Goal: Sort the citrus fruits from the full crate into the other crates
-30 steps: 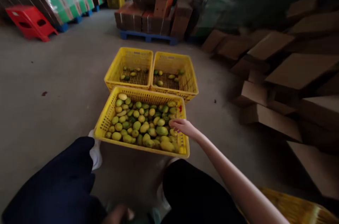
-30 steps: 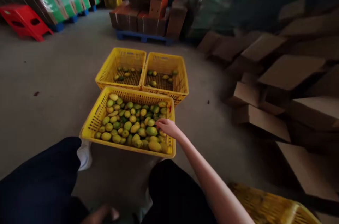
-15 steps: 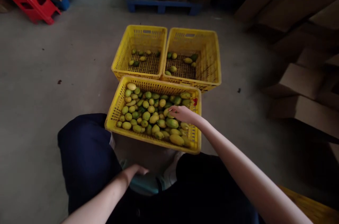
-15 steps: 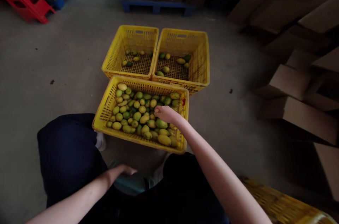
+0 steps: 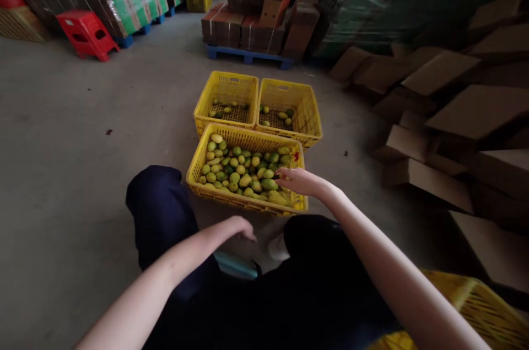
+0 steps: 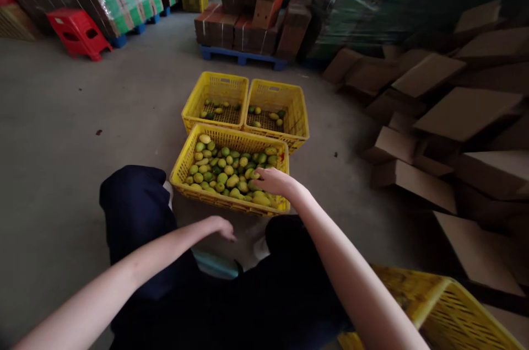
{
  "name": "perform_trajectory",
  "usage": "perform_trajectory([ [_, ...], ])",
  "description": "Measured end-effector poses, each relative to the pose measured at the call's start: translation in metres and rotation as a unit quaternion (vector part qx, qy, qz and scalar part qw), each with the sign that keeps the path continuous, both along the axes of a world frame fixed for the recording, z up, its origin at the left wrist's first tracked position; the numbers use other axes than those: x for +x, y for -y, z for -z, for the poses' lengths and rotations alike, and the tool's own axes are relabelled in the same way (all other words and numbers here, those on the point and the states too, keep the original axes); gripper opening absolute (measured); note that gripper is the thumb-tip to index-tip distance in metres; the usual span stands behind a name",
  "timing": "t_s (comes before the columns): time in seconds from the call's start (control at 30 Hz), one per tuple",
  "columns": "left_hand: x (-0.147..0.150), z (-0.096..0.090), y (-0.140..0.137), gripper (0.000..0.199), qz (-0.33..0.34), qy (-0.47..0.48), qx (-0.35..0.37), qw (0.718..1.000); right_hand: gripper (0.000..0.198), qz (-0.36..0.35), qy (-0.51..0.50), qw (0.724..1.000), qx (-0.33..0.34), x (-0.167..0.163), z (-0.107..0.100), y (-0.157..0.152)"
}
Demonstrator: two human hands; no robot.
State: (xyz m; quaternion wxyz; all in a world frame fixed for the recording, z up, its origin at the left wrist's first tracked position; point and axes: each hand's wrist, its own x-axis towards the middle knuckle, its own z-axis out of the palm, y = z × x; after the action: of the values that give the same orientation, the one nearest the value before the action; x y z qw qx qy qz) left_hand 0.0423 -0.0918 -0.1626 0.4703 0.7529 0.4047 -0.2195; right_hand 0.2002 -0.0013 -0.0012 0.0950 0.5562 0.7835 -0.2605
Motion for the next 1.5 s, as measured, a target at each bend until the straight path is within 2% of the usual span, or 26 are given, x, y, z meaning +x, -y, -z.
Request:
perform_trajectory([
  [0.07, 0.0, -0.024, -0.031, 0.03, 0.016, -0.012, 0.003, 1.0, 0.027, -0.003, -0.003, 1.0, 0.003, -0.001, -0.004, 0.009],
  [0.17, -0.015, -0.053, -0.084, 0.037, -0.003, -0.025, 0.064, 0.998, 0.036, -0.003, 0.002, 1.0, -0.009, 0.001, 0.003, 0.015],
  [0.23, -0.033, -0.065, -0.118, 0.036, -0.031, -0.046, 0.118, 0.991, 0.04, 0.003, 0.012, 1.0, -0.018, 0.001, 0.014, 0.011],
  [0.3, -0.053, -0.068, -0.146, 0.036, -0.056, -0.079, 0.154, 0.983, 0.039, 0.008, 0.018, 1.0, -0.022, -0.002, 0.031, 0.001],
  [0.37, -0.07, -0.06, -0.166, 0.036, -0.072, -0.114, 0.17, 0.976, 0.033, 0.009, 0.023, 0.999, -0.027, -0.009, 0.056, -0.014],
  [0.47, -0.084, -0.033, -0.18, 0.038, -0.078, -0.147, 0.174, 0.97, 0.038, 0.018, 0.026, 0.999, -0.031, -0.028, 0.104, -0.036],
  [0.57, -0.086, 0.0, -0.179, 0.035, -0.071, -0.15, 0.181, 0.97, 0.059, 0.031, 0.041, 0.998, -0.048, -0.048, 0.157, -0.053],
  [0.67, -0.083, 0.03, -0.171, 0.025, -0.056, -0.115, 0.204, 0.971, 0.053, 0.025, 0.075, 0.994, -0.072, -0.065, 0.2, -0.062],
  [0.77, -0.081, 0.051, -0.166, 0.029, -0.051, -0.081, 0.223, 0.97, 0.039, 0.003, 0.087, 0.993, -0.078, -0.073, 0.227, -0.068],
  [0.83, -0.081, 0.061, -0.166, 0.031, -0.054, -0.068, 0.228, 0.97, 0.039, -0.012, 0.075, 0.994, -0.08, -0.073, 0.235, -0.07],
  [0.9, -0.084, 0.068, -0.169, 0.032, -0.064, -0.063, 0.234, 0.968, 0.046, -0.019, 0.048, 0.996, -0.079, -0.068, 0.234, -0.071],
  [0.97, -0.089, 0.072, -0.173, 0.033, -0.084, -0.067, 0.244, 0.964, 0.05, -0.01, 0.018, 0.997, -0.068, -0.059, 0.224, -0.072],
  [1.03, -0.095, 0.075, -0.178, 0.035, -0.111, -0.077, 0.257, 0.957, 0.055, 0.013, -0.014, 0.999, -0.049, -0.047, 0.205, -0.073],
  [1.1, -0.098, 0.078, -0.184, 0.037, -0.136, -0.087, 0.267, 0.95, 0.056, 0.057, -0.063, 0.996, -0.027, -0.033, 0.178, -0.075],
  [1.13, -0.098, 0.079, -0.188, 0.039, -0.144, -0.087, 0.272, 0.948, 0.053, 0.13, -0.143, 0.981, -0.027, -0.027, 0.162, -0.076],
  [1.17, -0.096, 0.081, -0.191, 0.04, -0.149, -0.084, 0.276, 0.946, 0.049, 0.208, -0.219, 0.952, -0.039, -0.022, 0.144, -0.076],
  [1.23, -0.091, 0.084, -0.199, 0.045, -0.151, -0.067, 0.28, 0.946, 0.048, 0.33, -0.35, 0.875, -0.06, -0.012, 0.107, -0.074],
  [1.3, -0.083, 0.089, -0.205, 0.048, -0.149, -0.045, 0.278, 0.948, 0.05, 0.408, -0.459, 0.787, -0.06, -0.004, 0.074, -0.067],
  [1.33, -0.079, 0.092, -0.207, 0.05, -0.151, -0.037, 0.275, 0.949, 0.051, 0.42, -0.493, 0.759, -0.067, 0.0, 0.06, -0.062],
  [1.4, -0.071, 0.096, -0.21, 0.053, -0.164, -0.026, 0.266, 0.95, 0.053, 0.431, -0.528, 0.726, -0.086, 0.009, 0.041, -0.048],
  [1.5, -0.064, 0.1, -0.209, 0.053, -0.2, -0.012, 0.249, 0.948, 0.058, 0.442, -0.537, 0.707, -0.126, 0.022, 0.034, -0.027],
])
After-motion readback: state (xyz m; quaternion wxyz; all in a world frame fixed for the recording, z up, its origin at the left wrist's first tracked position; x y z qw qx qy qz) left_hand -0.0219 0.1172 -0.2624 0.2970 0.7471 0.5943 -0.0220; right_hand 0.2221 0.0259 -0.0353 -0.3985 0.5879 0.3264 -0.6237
